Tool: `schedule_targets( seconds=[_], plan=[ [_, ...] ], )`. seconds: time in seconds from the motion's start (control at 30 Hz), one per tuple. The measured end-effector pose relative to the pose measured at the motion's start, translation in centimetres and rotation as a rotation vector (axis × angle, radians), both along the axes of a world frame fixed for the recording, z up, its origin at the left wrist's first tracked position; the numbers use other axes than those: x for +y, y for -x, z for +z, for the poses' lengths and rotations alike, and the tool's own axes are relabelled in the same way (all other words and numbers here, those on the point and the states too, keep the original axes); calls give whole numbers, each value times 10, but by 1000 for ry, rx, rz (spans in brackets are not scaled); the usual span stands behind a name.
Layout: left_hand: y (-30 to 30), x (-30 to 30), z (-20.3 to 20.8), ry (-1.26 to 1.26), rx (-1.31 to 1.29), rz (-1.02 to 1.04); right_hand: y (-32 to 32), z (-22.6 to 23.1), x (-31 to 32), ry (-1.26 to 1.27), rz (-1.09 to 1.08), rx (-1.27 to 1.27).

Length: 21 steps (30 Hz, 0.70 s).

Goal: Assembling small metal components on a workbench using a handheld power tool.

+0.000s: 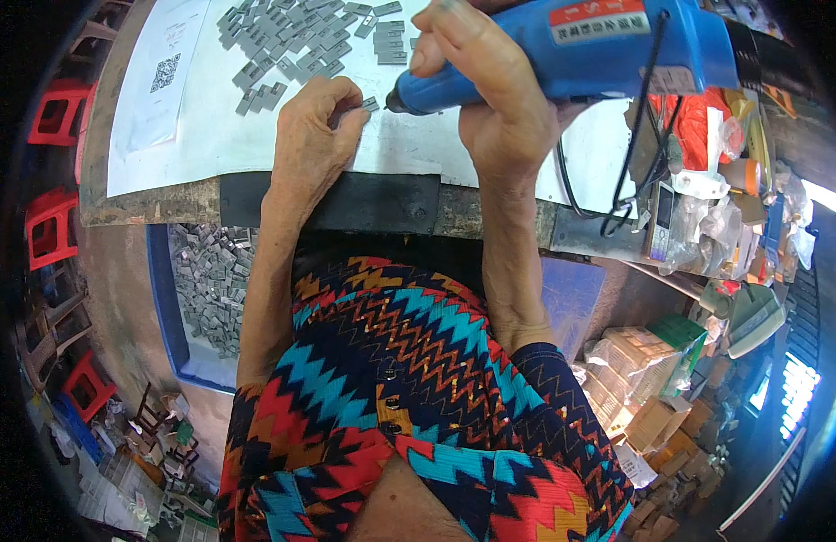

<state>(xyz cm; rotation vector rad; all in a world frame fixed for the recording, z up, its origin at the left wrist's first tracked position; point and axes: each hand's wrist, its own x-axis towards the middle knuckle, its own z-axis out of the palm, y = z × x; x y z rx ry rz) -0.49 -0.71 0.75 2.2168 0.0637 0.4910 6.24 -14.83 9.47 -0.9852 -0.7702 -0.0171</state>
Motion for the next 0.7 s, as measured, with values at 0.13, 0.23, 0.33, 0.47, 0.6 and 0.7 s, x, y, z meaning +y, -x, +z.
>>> schedule_targets(
  seconds=[0.13,0.23,0.33,0.47,0.6,0.7],
  plan=[
    [-1,2,1,-7,29,-2,6,6,20,-22,-161,85],
    [-2,2,-2,-7,-5,-8,2,4,27,-20,-139,101],
    [-1,3,-2,13,2,-7,-1,-2,31,-10,-103,58],
    [-1,2,-3,10,-10,-13,4,4,35,-8,-91,100],
    [-2,2,-3,-12,-4,-15,4,4,37,6,-102,77],
    [-1,3,-3,-10,-4,-20,3,3,36,9,-97,73]
  ],
)
